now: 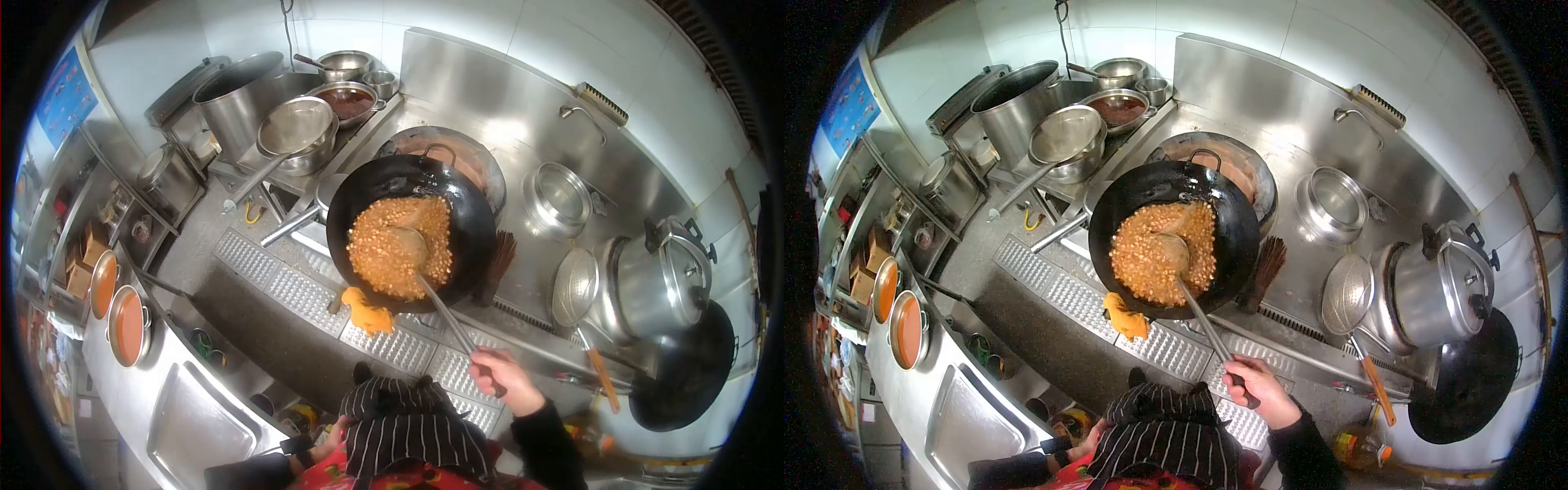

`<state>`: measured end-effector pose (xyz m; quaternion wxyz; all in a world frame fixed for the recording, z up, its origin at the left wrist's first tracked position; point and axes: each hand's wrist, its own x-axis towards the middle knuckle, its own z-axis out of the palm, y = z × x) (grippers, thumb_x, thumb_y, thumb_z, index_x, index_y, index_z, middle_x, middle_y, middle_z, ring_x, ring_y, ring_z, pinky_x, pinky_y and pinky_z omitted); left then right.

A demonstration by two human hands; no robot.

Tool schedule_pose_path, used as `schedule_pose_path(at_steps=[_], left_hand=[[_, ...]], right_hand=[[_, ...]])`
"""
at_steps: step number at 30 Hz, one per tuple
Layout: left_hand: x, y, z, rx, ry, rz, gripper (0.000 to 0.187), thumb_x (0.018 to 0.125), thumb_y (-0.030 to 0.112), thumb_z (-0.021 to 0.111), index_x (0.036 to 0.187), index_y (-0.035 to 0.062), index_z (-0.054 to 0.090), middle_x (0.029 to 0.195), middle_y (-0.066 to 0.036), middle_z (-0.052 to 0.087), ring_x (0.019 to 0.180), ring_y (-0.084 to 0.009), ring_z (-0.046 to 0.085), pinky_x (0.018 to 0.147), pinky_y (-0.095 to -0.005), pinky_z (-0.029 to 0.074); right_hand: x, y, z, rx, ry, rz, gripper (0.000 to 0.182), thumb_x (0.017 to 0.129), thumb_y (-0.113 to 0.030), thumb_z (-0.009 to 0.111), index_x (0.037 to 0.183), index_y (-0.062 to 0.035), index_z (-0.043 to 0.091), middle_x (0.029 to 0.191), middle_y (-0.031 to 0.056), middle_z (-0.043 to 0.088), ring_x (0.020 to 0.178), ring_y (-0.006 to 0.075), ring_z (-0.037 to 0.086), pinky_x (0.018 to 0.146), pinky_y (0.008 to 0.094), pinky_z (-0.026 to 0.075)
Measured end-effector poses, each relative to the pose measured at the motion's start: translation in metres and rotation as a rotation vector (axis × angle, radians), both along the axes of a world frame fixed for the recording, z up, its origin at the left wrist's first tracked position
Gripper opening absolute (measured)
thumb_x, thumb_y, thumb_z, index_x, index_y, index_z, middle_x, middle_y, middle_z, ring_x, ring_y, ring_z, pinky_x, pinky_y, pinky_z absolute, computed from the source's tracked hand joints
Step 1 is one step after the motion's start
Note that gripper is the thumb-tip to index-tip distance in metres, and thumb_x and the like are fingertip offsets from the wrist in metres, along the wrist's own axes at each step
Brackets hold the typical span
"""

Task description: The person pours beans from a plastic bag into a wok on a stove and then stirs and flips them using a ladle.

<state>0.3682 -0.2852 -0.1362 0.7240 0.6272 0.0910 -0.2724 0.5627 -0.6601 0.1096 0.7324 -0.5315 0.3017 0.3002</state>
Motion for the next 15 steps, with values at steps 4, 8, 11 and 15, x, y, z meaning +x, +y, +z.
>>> schedule_pose_path(at_steps=[4,8,11,15], left_hand=[[-0.002,0.002,0.001,-0.075,-0.081,0.000,0.074,0.074,0.035,0.083,0.127,-0.0020,0.048,0.121,-0.013,0.057,0.115,-0.0200,0.052,0.102,-0.0356,0.037],[-0.006,-0.003,0.008,-0.057,0.177,0.073,0.074,0.074,0.036,0.083,0.127,-0.0016,0.048,0.123,-0.012,0.057,0.116,-0.0196,0.051,0.103,-0.0360,0.037],[-0.017,0.003,-0.012,-0.130,0.064,0.042,0.077,0.072,0.037,0.084,0.128,-0.0012,0.048,0.124,-0.012,0.057,0.117,-0.0193,0.051,0.104,-0.0363,0.036],[-0.025,0.002,-0.027,-0.069,-0.097,0.041,0.084,0.068,0.040,0.087,0.130,-0.0010,0.047,0.125,-0.012,0.056,0.119,-0.0196,0.050,0.105,-0.0364,0.035]], right_hand=[[-0.009,-0.002,-0.002,0.178,0.082,-0.031,0.014,0.095,-0.013,0.060,0.106,-0.0050,0.054,0.073,0.0063,0.056,0.046,0.0081,0.043,0.035,0.0220,0.029],[-0.015,0.004,0.013,0.186,0.072,0.001,0.014,0.096,-0.013,0.058,0.107,-0.0044,0.055,0.072,0.0058,0.056,0.046,0.0079,0.044,0.034,0.0217,0.029],[-0.023,-0.003,0.004,0.187,0.011,0.044,0.015,0.096,-0.013,0.057,0.107,-0.0040,0.057,0.071,0.0050,0.055,0.046,0.0079,0.044,0.035,0.0220,0.030],[-0.027,0.002,0.018,0.119,0.006,0.048,0.012,0.097,-0.011,0.057,0.106,-0.0029,0.057,0.069,0.0032,0.055,0.046,0.0081,0.046,0.036,0.0228,0.032]])
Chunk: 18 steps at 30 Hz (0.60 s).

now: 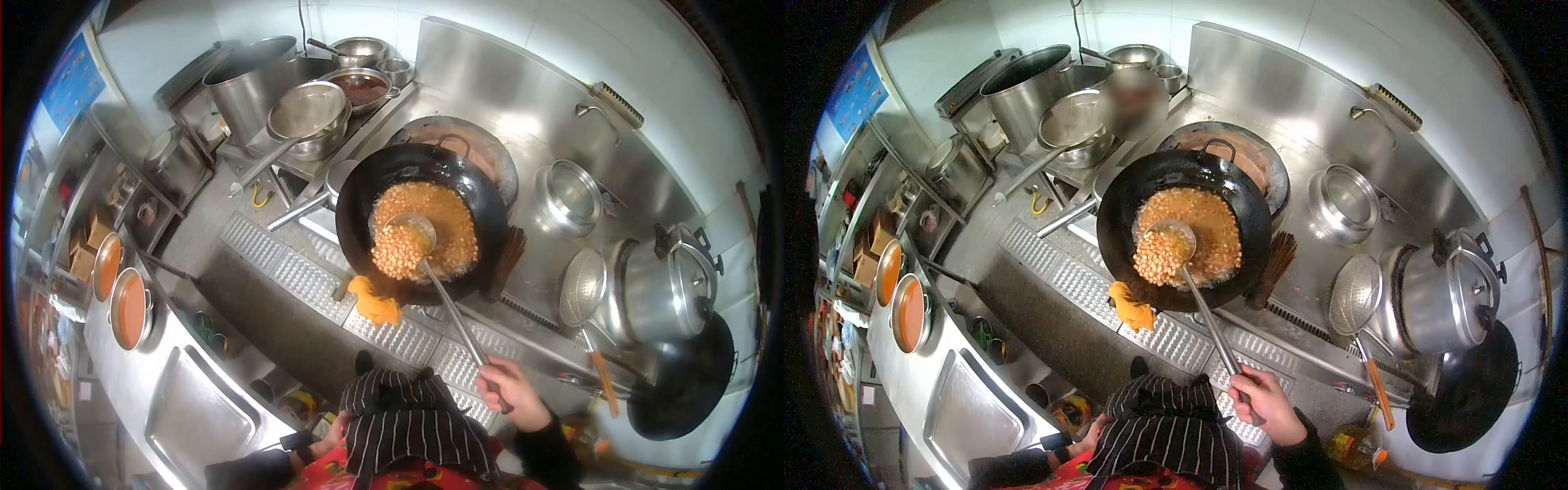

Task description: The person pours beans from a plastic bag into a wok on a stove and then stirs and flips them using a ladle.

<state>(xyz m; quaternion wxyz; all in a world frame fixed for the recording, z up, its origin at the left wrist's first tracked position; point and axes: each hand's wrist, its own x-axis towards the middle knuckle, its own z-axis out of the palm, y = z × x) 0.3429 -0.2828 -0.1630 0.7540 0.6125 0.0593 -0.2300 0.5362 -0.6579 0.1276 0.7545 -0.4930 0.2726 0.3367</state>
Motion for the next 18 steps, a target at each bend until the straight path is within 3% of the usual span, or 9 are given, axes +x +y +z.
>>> schedule_pose_path(at_steps=[6,8,9,11,12,16,18], left_hand=[[0.014,-0.006,0.048,-0.002,0.031,-0.014,0.077,0.072,0.036,0.084,0.129,-0.0011,0.048,0.123,-0.013,0.057,0.116,-0.0206,0.052,0.103,-0.0359,0.036],[0.012,-0.004,0.042,0.006,0.022,-0.030,0.073,0.073,0.034,0.082,0.128,-0.0011,0.049,0.122,-0.013,0.057,0.115,-0.0209,0.052,0.103,-0.0357,0.037],[0.012,-0.001,0.034,0.101,0.016,-0.080,0.071,0.075,0.034,0.081,0.128,-0.0012,0.049,0.122,-0.013,0.057,0.115,-0.0213,0.053,0.103,-0.0357,0.037],[0.011,0.002,0.029,0.194,0.010,-0.135,0.070,0.076,0.034,0.081,0.128,-0.0013,0.049,0.122,-0.013,0.057,0.115,-0.0216,0.053,0.103,-0.0356,0.037],[0.009,0.003,0.027,0.198,-0.007,-0.141,0.072,0.076,0.035,0.081,0.129,-0.0016,0.049,0.121,-0.013,0.057,0.115,-0.0217,0.053,0.103,-0.0357,0.037],[0.007,0.001,0.009,0.083,-0.039,-0.060,0.077,0.076,0.037,0.081,0.133,-0.0020,0.047,0.123,-0.014,0.057,0.116,-0.0220,0.053,0.104,-0.0359,0.036],[0.012,0.000,0.027,0.020,-0.035,-0.054,0.079,0.075,0.037,0.082,0.134,-0.0017,0.046,0.126,-0.014,0.056,0.118,-0.0220,0.052,0.105,-0.0362,0.035]], right_hand=[[-0.015,-0.006,0.001,-0.222,-0.147,0.066,0.031,0.098,-0.009,0.056,0.128,-0.0024,0.055,0.067,0.0003,0.051,0.046,0.0059,0.044,0.039,0.0221,0.032],[-0.022,-0.018,0.000,-0.435,-0.274,0.214,0.042,0.097,-0.011,0.059,0.138,-0.0033,0.052,0.069,0.0004,0.055,0.049,0.0081,0.050,0.046,0.0231,0.041],[-0.028,-0.023,-0.001,-0.436,-0.271,0.209,0.042,0.097,-0.011,0.059,0.138,-0.0033,0.052,0.069,0.0004,0.055,0.049,0.0081,0.050,0.046,0.0231,0.041],[-0.038,-0.030,-0.001,-0.872,-0.612,0.260,0.047,0.094,-0.014,0.064,0.138,-0.0035,0.052,0.072,0.0035,0.063,0.057,0.0124,0.058,0.058,0.0281,0.051],[-0.041,-0.038,0.012,-1.032,-0.522,0.345,0.052,0.090,-0.015,0.068,0.138,-0.0036,0.051,0.079,0.0110,0.070,0.068,0.0219,0.067,0.071,0.0337,0.054],[-0.044,-0.068,0.065,-1.217,-0.480,0.570,0.051,0.088,-0.015,0.068,0.135,-0.0040,0.054,0.084,0.0171,0.070,0.075,0.0290,0.070,0.072,0.0380,0.054],[-0.043,-0.075,0.082,-1.239,-0.631,0.710,0.048,0.087,-0.018,0.067,0.132,-0.0046,0.056,0.093,0.0185,0.070,0.079,0.0336,0.070,0.074,0.0410,0.055]])
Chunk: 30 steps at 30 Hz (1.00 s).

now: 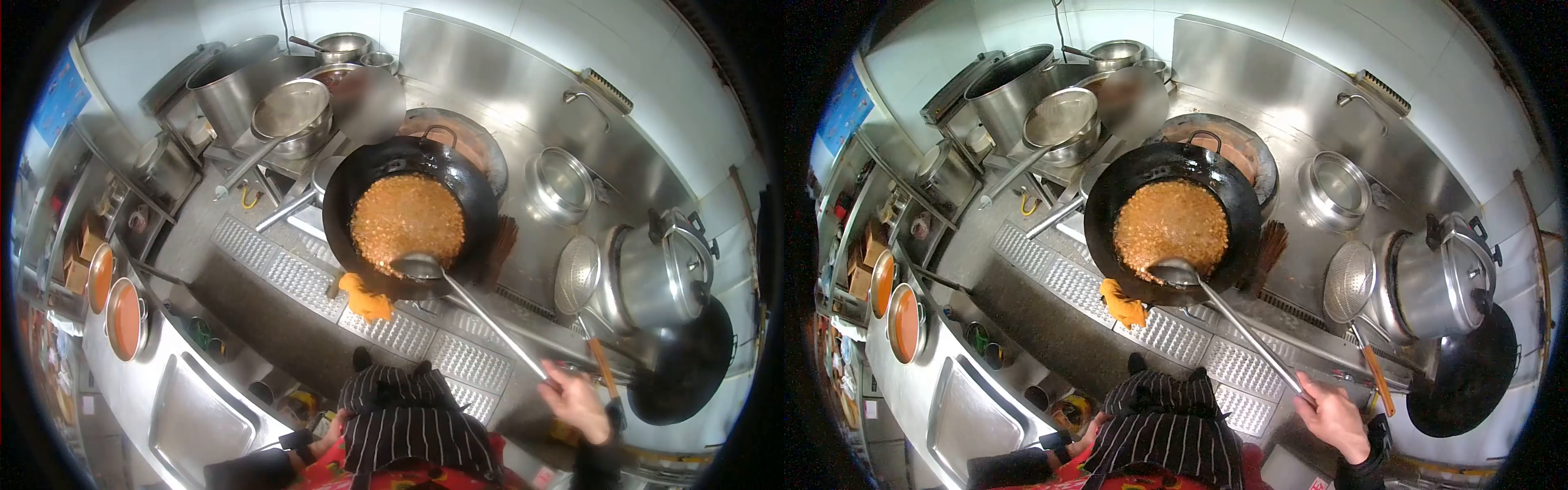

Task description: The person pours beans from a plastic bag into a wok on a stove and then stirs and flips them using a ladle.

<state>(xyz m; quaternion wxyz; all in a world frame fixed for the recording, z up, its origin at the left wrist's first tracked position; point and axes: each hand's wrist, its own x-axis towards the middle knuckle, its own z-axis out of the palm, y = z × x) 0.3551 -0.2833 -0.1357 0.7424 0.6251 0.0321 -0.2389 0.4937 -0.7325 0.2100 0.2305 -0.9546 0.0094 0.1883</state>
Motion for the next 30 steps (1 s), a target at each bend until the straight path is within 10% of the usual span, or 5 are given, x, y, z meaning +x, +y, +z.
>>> schedule_pose_path(at_steps=[7,15,17,30], left_hand=[[-0.003,0.010,-0.029,0.057,0.066,-0.096,0.086,0.073,0.037,0.084,0.137,-0.0006,0.042,0.134,-0.013,0.051,0.125,-0.0216,0.048,0.108,-0.0379,0.033],[0.002,-0.006,0.015,-0.079,0.152,0.067,0.076,0.072,0.040,0.084,0.126,-0.0002,0.049,0.119,-0.011,0.057,0.113,-0.0198,0.053,0.100,-0.0369,0.039],[0.000,-0.005,0.013,-0.131,0.119,0.114,0.075,0.072,0.041,0.084,0.125,-0.0004,0.050,0.117,-0.011,0.058,0.111,-0.0193,0.053,0.099,-0.0366,0.039],[0.000,-0.010,0.026,-0.099,0.097,0.170,0.070,0.074,0.038,0.082,0.123,-0.0030,0.052,0.118,-0.011,0.060,0.111,-0.0196,0.055,0.099,-0.0351,0.039]], right_hand=[[0.016,0.033,-0.041,-0.410,-0.140,0.196,0.045,0.092,-0.019,0.059,0.135,-0.0044,0.053,0.101,0.0218,0.068,0.076,0.0365,0.070,0.072,0.0465,0.056],[0.068,0.057,-0.106,-0.340,-0.342,0.155,0.040,0.094,-0.017,0.057,0.129,0.0016,0.055,0.095,0.0215,0.066,0.074,0.0380,0.066,0.069,0.0465,0.053],[0.083,0.060,-0.112,-0.303,-0.360,0.188,0.045,0.095,-0.016,0.055,0.134,0.0068,0.050,0.097,0.0327,0.065,0.067,0.0414,0.069,0.058,0.0465,0.058],[0.128,0.055,-0.141,0.094,-0.432,-0.277,0.043,0.092,-0.017,0.061,0.131,-0.0008,0.056,0.091,0.0237,0.069,0.084,0.0394,0.069,0.076,0.0437,0.055]])
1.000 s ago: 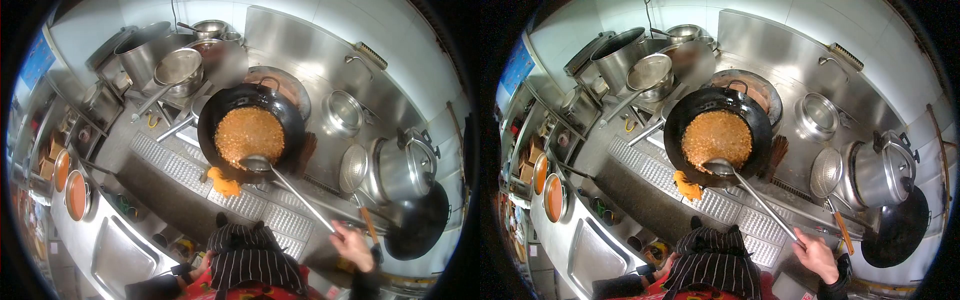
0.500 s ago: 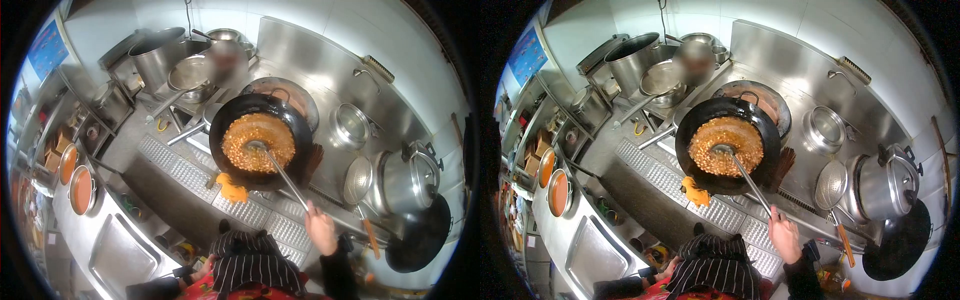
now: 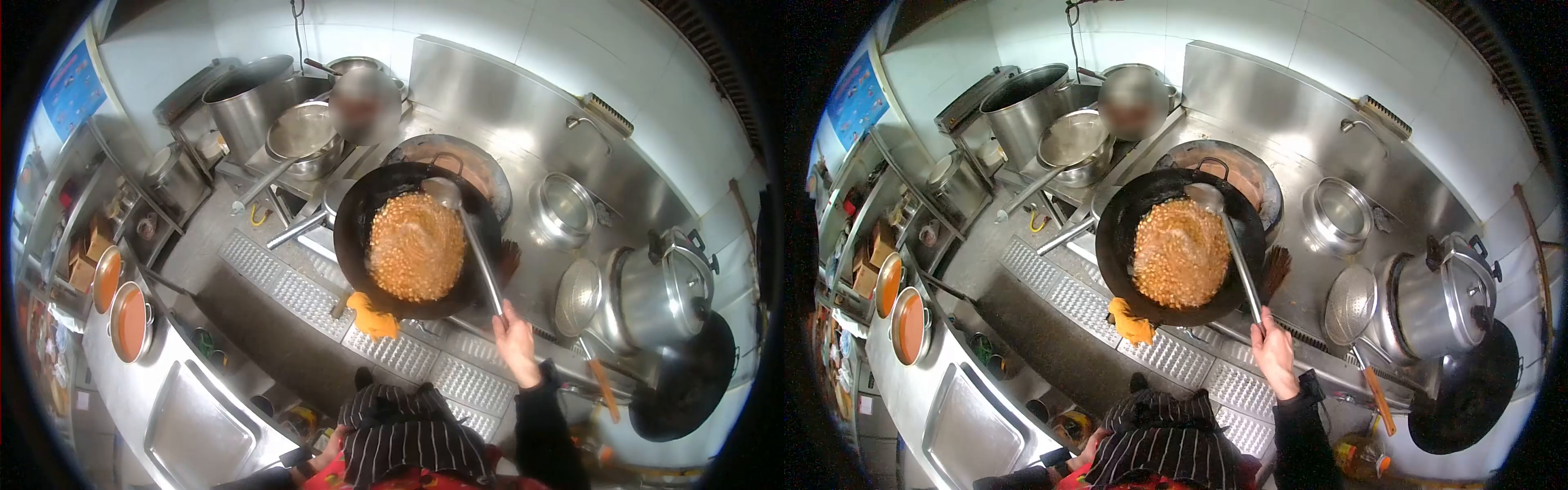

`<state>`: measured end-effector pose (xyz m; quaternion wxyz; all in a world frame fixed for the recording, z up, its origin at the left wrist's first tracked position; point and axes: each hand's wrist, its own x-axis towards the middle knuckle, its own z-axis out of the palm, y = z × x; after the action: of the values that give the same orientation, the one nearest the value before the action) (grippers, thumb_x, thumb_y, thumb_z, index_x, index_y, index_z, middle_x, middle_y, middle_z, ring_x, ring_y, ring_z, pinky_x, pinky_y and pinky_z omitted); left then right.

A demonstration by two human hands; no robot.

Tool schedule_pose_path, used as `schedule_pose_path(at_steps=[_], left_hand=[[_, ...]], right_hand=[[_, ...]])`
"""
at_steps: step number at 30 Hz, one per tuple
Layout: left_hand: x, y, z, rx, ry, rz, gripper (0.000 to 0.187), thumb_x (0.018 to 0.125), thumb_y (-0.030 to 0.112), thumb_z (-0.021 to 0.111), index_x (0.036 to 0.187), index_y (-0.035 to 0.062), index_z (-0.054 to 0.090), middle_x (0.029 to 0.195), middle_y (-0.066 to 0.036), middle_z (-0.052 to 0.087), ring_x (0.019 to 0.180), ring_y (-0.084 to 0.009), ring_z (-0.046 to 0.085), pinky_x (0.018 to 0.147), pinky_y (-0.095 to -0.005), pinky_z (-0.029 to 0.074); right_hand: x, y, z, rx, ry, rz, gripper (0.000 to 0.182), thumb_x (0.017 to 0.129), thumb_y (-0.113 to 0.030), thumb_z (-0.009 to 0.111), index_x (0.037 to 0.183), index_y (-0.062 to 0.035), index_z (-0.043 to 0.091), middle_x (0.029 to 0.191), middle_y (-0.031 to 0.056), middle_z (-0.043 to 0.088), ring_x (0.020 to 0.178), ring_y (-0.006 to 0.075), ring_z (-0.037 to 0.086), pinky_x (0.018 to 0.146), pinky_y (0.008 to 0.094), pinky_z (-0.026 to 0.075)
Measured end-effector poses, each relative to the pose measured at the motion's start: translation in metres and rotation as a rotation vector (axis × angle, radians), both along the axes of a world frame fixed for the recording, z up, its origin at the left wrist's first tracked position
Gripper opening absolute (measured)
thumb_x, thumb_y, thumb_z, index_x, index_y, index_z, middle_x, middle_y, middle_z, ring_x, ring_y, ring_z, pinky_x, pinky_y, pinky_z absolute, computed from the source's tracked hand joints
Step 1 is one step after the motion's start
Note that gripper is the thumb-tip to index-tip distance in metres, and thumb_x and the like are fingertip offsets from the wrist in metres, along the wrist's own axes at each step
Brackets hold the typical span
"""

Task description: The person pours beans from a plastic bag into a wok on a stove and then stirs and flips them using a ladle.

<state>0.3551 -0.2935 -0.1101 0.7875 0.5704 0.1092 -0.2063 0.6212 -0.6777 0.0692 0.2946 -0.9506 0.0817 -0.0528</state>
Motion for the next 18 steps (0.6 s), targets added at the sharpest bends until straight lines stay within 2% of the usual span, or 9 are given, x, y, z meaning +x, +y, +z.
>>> schedule_pose_path(at_steps=[3,6,8,9,11,12,13,16,18], left_hand=[[0.003,-0.001,0.010,-0.001,0.007,-0.002,0.068,0.075,0.037,0.081,0.123,-0.0030,0.053,0.119,-0.012,0.059,0.113,-0.0196,0.054,0.100,-0.0347,0.038],[0.007,0.004,0.014,-0.021,0.049,-0.039,0.070,0.076,0.036,0.082,0.126,-0.0027,0.051,0.122,-0.012,0.058,0.116,-0.0200,0.052,0.103,-0.0356,0.036],[0.005,0.008,0.006,0.010,-0.036,-0.101,0.073,0.076,0.035,0.082,0.129,-0.0022,0.048,0.123,-0.012,0.056,0.118,-0.0201,0.051,0.105,-0.0365,0.035],[0.004,0.010,0.002,0.012,-0.035,-0.106,0.073,0.076,0.035,0.082,0.129,-0.0022,0.048,0.123,-0.012,0.056,0.118,-0.0201,0.051,0.105,-0.0365,0.035],[0.002,0.011,-0.005,0.019,-0.046,-0.104,0.078,0.075,0.035,0.083,0.133,-0.0018,0.045,0.125,-0.012,0.054,0.119,-0.0209,0.050,0.106,-0.0380,0.034],[0.002,0.013,-0.010,0.020,-0.046,-0.109,0.078,0.075,0.035,0.083,0.133,-0.0018,0.045,0.125,-0.012,0.054,0.119,-0.0209,0.050,0.106,-0.0380,0.034],[0.002,0.017,-0.017,0.057,-0.059,-0.131,0.078,0.075,0.035,0.083,0.133,-0.0019,0.046,0.126,-0.012,0.054,0.119,-0.0210,0.050,0.106,-0.0379,0.034],[0.004,0.024,-0.038,0.093,-0.105,-0.166,0.078,0.075,0.035,0.083,0.133,-0.0019,0.046,0.127,-0.012,0.054,0.120,-0.0212,0.050,0.107,-0.0379,0.034],[0.003,0.025,-0.048,0.091,-0.135,-0.177,0.077,0.075,0.035,0.082,0.133,-0.0018,0.047,0.127,-0.012,0.054,0.120,-0.0211,0.050,0.107,-0.0378,0.034]], right_hand=[[-0.001,-0.011,-0.008,-0.035,-0.018,-0.075,0.043,0.091,-0.015,0.062,0.131,-0.0006,0.056,0.090,0.0240,0.069,0.084,0.0391,0.069,0.076,0.0425,0.054],[-0.003,-0.015,-0.013,0.022,0.076,-0.074,0.045,0.091,-0.016,0.064,0.131,0.0021,0.055,0.089,0.0195,0.071,0.080,0.0350,0.070,0.077,0.0402,0.054],[-0.008,-0.010,-0.020,0.310,0.220,-0.076,0.042,0.094,-0.017,0.062,0.131,0.0015,0.056,0.074,0.0103,0.067,0.062,0.0248,0.065,0.060,0.0370,0.054],[-0.011,-0.008,-0.021,0.313,0.220,-0.081,0.042,0.094,-0.017,0.062,0.131,0.0015,0.056,0.074,0.0103,0.067,0.062,0.0248,0.065,0.060,0.0370,0.054],[-0.021,0.004,-0.005,0.878,0.494,-0.109,0.033,0.097,-0.016,0.058,0.126,-0.0008,0.059,0.065,0.0023,0.056,0.050,0.0132,0.053,0.042,0.0299,0.044],[-0.025,0.014,0.006,1.001,0.485,-0.090,0.018,0.097,-0.014,0.058,0.111,-0.0026,0.060,0.063,0.0008,0.051,0.043,0.0083,0.045,0.034,0.0245,0.032],[-0.029,0.019,0.011,1.004,0.483,-0.093,0.018,0.097,-0.014,0.058,0.111,-0.0026,0.060,0.063,0.0008,0.051,0.043,0.0083,0.045,0.034,0.0245,0.032],[-0.038,0.025,0.019,1.231,0.624,-0.189,0.012,0.096,-0.015,0.062,0.094,-0.0045,0.056,0.067,0.0014,0.054,0.044,0.0084,0.047,0.036,0.0243,0.034],[-0.044,0.028,0.026,1.258,0.652,-0.208,0.012,0.096,-0.015,0.061,0.094,-0.0045,0.056,0.067,0.0013,0.053,0.045,0.0084,0.047,0.036,0.0241,0.034]])
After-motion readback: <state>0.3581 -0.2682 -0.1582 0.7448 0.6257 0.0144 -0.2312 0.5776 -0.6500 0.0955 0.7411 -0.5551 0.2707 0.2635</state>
